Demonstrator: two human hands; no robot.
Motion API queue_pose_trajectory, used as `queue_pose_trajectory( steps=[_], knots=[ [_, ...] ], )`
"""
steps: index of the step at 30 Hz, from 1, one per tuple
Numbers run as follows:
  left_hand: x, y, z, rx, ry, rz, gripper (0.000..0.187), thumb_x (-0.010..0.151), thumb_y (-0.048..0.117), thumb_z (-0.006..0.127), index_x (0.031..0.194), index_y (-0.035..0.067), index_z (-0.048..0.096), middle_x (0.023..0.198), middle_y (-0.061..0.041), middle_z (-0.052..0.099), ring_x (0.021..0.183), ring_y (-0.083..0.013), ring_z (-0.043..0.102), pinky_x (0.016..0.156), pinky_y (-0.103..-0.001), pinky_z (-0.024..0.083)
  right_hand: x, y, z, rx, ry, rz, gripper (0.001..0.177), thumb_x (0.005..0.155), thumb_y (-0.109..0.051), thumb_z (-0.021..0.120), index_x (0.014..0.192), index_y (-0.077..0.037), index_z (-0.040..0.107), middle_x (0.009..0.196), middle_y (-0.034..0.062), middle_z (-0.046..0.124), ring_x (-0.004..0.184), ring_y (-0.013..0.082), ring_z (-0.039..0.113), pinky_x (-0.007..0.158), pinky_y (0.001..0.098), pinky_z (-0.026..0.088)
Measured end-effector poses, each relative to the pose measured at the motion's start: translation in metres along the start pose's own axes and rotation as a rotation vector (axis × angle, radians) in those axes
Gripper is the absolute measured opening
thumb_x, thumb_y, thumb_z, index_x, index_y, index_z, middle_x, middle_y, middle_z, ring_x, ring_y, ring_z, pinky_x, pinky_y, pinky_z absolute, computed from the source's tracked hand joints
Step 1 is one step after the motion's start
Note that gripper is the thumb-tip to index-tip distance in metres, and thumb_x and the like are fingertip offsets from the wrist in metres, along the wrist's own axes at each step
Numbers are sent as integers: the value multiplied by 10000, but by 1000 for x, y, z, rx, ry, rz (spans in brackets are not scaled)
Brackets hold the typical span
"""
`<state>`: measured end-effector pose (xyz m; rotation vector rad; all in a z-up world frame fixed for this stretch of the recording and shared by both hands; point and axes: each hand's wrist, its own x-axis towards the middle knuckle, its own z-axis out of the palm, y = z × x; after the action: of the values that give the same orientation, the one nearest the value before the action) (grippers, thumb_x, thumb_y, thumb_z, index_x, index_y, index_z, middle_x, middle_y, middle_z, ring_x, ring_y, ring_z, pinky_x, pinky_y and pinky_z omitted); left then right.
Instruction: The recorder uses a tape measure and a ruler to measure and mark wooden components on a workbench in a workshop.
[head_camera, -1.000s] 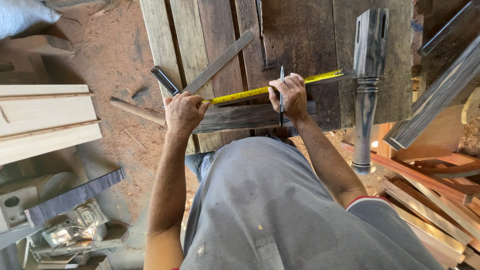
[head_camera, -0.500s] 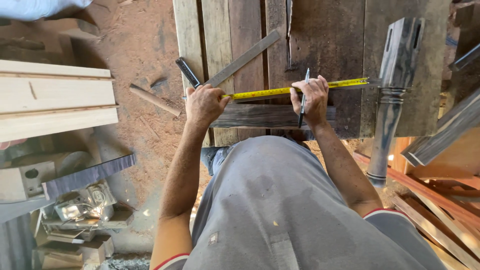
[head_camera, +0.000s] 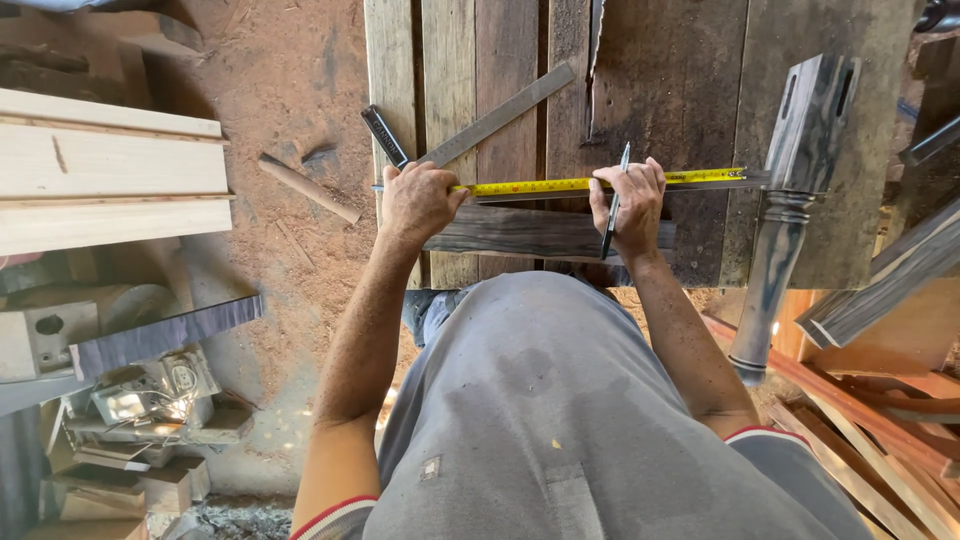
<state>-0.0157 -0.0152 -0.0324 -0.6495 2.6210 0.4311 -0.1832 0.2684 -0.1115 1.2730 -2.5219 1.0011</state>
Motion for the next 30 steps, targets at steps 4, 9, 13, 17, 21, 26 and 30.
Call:
queue_pose_trajectory(
  steps=[4,9,13,17,21,26,30],
  knots=[
    [2,0,-2,6,-2,8,325,968,514,639,1059,246,799,987,-15,700,1003,-200,625,889,-469,374,1,2,1,1,-4,11,90,1002,-174,750,1056,-110,717,964,65,699,1009,258,646,1151,482,382],
    [3,0,1,-10,-16,4,306,970,503,635,1066,260,794,1007,-13,711,1030,-206,629,918,-482,370,-2,6,4,-9,-24,20,102,1002,-179,750,1062,-103,721,963,75,702,1006,268,655,1160,494,380],
    [-3,-1,-4,-28,-17,57,343,974,533,639,1052,239,799,1020,-30,718,1045,-222,641,945,-488,378,4,-2,-3,-9,-1,26,75,972,-164,752,1029,-120,732,976,62,742,999,251,689,1157,539,360],
    [-6,6,-12,-46,-2,8,395,946,572,640,1037,228,810,1008,-52,729,1018,-258,674,919,-518,403,7,-8,-9,32,-10,46,88,950,-159,761,1016,-116,721,972,68,734,1013,259,684,1148,533,376],
    [-5,-1,-7,-31,-18,-8,403,959,578,640,1062,227,809,998,-54,735,961,-255,691,891,-501,438,3,-4,-3,16,-34,59,112,948,-181,763,1029,-116,722,964,81,722,1012,269,673,1149,528,380],
    [-4,7,-14,-37,-56,-50,465,926,623,640,1066,203,784,934,-58,739,900,-233,708,822,-462,481,-5,4,1,8,51,0,165,960,-189,772,1078,-90,714,1099,119,733,1121,289,662,1169,553,373],
    [6,-18,15,-106,255,13,541,971,643,608,1078,125,721,874,-113,747,911,-297,715,786,-456,508,7,-20,-35,23,253,-109,218,946,-106,786,1123,-30,683,1247,184,691,1247,363,617,1142,548,453]
  ],
)
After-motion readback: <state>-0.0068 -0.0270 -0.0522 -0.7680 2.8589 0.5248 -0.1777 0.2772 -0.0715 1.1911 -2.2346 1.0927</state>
